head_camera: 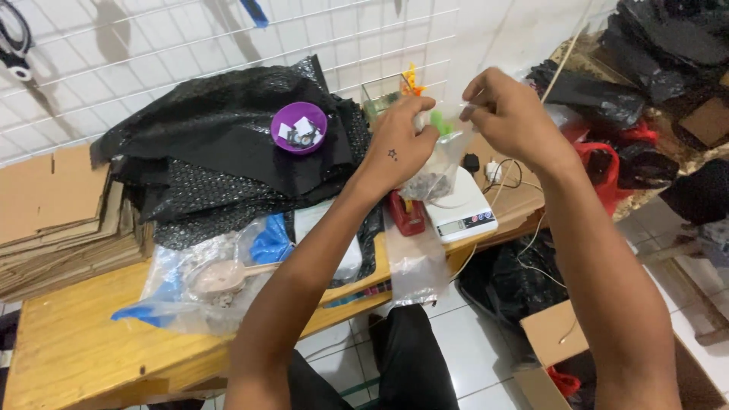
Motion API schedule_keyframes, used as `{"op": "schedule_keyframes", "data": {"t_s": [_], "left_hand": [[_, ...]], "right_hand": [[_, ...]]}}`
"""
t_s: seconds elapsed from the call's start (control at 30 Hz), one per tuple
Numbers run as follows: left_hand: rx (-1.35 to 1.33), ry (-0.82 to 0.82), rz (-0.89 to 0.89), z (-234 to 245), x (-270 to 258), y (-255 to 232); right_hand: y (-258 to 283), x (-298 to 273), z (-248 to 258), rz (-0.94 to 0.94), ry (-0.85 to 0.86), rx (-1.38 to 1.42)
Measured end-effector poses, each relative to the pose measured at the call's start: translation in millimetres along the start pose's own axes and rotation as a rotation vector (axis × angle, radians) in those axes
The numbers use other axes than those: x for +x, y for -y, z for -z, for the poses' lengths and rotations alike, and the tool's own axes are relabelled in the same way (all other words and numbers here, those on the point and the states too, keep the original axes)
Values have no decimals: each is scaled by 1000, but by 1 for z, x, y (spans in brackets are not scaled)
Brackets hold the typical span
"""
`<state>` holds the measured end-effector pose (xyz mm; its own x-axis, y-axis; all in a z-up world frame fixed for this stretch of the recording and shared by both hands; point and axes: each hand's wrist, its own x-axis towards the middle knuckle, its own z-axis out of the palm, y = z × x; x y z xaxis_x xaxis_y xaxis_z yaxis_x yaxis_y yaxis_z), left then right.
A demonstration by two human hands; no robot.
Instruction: Scooping small items into a plastic bag and weighing them on a digital scale for packaging.
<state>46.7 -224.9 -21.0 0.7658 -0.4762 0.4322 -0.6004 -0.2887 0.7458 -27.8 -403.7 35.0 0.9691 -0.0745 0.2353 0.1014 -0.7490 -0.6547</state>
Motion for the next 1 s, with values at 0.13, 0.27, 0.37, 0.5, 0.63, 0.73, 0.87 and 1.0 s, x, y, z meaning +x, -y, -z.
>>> {"op": "schedule_keyframes", "data": {"t_s": [0.13, 0.27, 0.37, 0.5, 0.63, 0.73, 0.87, 1.0], "left_hand": [[-60, 13, 47, -15, 9, -10], [-41, 17, 73, -30, 20, -7], [-15, 5, 47, -42, 28, 1], [-10, -1, 22, -53, 36, 12], [-33, 16, 49, -56, 39, 17], [-44, 28, 80, -57, 39, 17], [-39, 26, 69, -61, 43, 24], [-62, 51, 87, -64, 43, 23]], "right_hand": [[-23, 5, 8, 57, -51, -2], [-47, 18, 12, 121, -26, -225], [-58, 28, 13, 186, 5, -348], [-87, 45, 3, 158, 2, -419], [-83, 45, 1, 111, 27, -387], [-72, 39, 1, 38, 31, -314], [-78, 42, 0, 45, 14, -304], [-83, 42, 0, 78, -10, -319]]}}
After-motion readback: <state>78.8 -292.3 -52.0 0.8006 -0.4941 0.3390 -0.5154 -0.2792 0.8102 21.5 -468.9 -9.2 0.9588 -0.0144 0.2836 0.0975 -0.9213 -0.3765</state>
